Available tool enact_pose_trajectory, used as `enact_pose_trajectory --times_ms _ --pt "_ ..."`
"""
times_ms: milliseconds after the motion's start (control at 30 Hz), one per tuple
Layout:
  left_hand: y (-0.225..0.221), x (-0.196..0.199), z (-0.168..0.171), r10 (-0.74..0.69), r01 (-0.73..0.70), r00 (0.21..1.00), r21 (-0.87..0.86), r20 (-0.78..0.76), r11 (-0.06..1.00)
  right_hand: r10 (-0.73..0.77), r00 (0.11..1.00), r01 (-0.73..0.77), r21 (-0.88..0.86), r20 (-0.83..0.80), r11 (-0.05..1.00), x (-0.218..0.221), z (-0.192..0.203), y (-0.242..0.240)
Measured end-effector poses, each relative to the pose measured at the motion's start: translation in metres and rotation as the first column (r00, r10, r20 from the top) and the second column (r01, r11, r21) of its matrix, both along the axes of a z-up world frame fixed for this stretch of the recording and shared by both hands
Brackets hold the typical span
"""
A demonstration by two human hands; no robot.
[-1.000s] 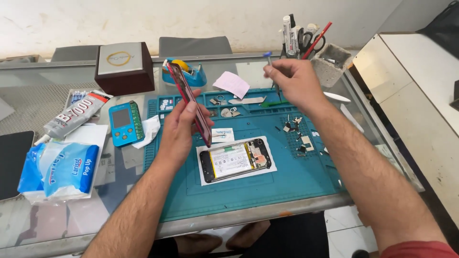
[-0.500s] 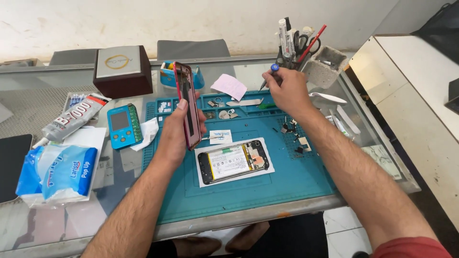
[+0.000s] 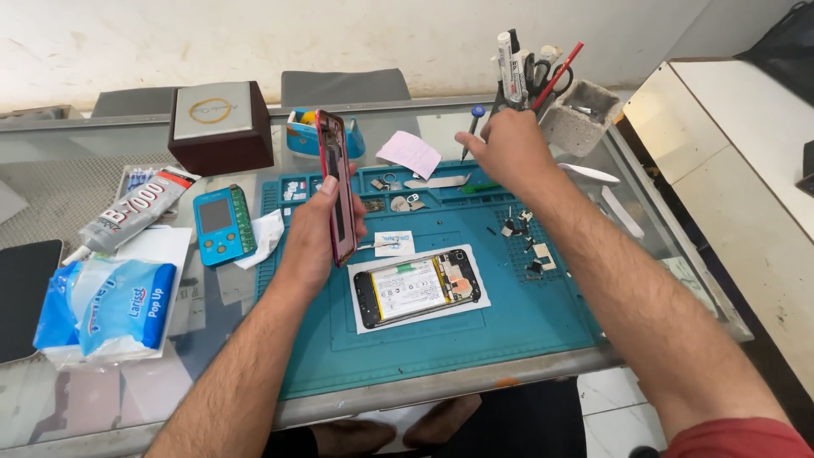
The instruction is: A person is seen unscrewing internal components of a mobile phone and then fitting a new back frame/cover onto it.
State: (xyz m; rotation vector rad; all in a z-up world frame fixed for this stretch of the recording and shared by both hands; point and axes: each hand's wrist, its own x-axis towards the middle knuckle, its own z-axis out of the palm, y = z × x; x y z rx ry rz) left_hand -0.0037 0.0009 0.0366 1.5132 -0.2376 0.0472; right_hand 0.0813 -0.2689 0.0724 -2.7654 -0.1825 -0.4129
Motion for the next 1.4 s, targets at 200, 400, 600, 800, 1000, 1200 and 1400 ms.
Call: enact_pose_trajectory --times_ms 200,400,600,800,1000,1200,1400 --pt "0.004 0.009 -0.007 0.004 -0.005 1.0 -0.063 -0.005 0.998 0.235 0.924 -0.337 -0.352 -0.302 0.873 -0.102 0.071 0.074" --pt "0.005 0.005 -0.004 -0.027 0.024 0.997 -0.035 -0.078 0.999 0.653 0.748 -0.456 -0.624 0.118 0.635 -0.261 0.01 0.151" --pt "0.003 0.009 -0.003 -0.027 0.026 0.998 -0.017 -0.054 1.0 0.163 0.982 -0.061 -0.667 0.092 0.742 -0.288 -0.03 0.195" --pt "0.006 0.002 0.0 0.04 -0.04 0.999 -0.004 -0.016 0.999 0.347 0.892 -0.027 -0.731 0.29 0.681 -0.234 0.03 0.111" --pt "0.005 0.013 -0.007 0.096 -0.098 0.982 0.005 0.16 0.995 0.275 0.955 -0.298 -0.34 -0.115 0.892 -0.011 0.002 0.073" --pt "0.005 0.015 -0.014 0.072 -0.082 0.984 0.057 0.165 0.995 0.238 0.967 -0.253 -0.362 -0.087 0.897 0.039 -0.05 0.05" --pt "0.005 0.012 -0.013 0.062 -0.066 0.987 0.024 0.149 0.998 0.352 0.658 -0.28 -0.218 0.665 0.935 -0.02 -0.006 0.034"
